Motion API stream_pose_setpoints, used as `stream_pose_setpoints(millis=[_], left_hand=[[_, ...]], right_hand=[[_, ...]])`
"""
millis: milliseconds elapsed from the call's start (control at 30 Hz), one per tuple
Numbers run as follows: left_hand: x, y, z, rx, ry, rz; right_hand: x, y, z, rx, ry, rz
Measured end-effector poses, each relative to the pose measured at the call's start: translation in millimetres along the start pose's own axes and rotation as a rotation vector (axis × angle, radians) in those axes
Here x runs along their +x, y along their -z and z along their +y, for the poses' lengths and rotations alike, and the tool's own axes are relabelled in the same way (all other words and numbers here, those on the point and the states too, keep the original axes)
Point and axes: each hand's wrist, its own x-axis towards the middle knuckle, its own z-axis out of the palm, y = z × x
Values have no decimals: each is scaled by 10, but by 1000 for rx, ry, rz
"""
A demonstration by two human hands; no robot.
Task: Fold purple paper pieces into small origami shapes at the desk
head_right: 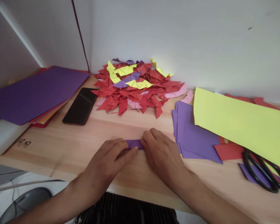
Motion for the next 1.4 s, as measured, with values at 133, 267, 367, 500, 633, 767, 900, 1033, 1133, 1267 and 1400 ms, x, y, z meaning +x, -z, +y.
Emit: stream_pose_setpoints(millis=[133, 267, 367, 500, 633, 767, 900, 1033, 1133, 1267, 1400], left_hand=[[-23, -24, -1, 55, -40, -3], [-28, -23, 6, 88, -39, -47], [-35, -30, 9, 107, -51, -55], [-59, -50, 10, 141, -54, -59], [-73, -60, 6, 151, -67, -85], [-55, -37, -8, 138, -128, -104], [-23, 3, -7, 153, -151, -117], [-24, 8, 8, 171, -130, -129], [-49, 0, 10, 185, -127, -175], [-64, 2, -3, 187, -118, -210], [-54, 11, -15, 184, -107, -252]], right_hand=[[12, -14, -10, -55, 15, 21], [25, -10, -23, -90, 22, 29], [30, -6, -29, -106, 31, 36], [30, -9, -39, -121, 36, 51], [33, -14, -51, -154, 29, 49], [33, -24, -57, -169, 17, 44], [29, -24, -62, -165, -3, 27], [29, -14, -82, -160, -33, -6], [36, -7, -98, -183, -35, 2], [39, 10, -73, -178, -23, 7], [-23, 47, -49, -192, 20, 5]])
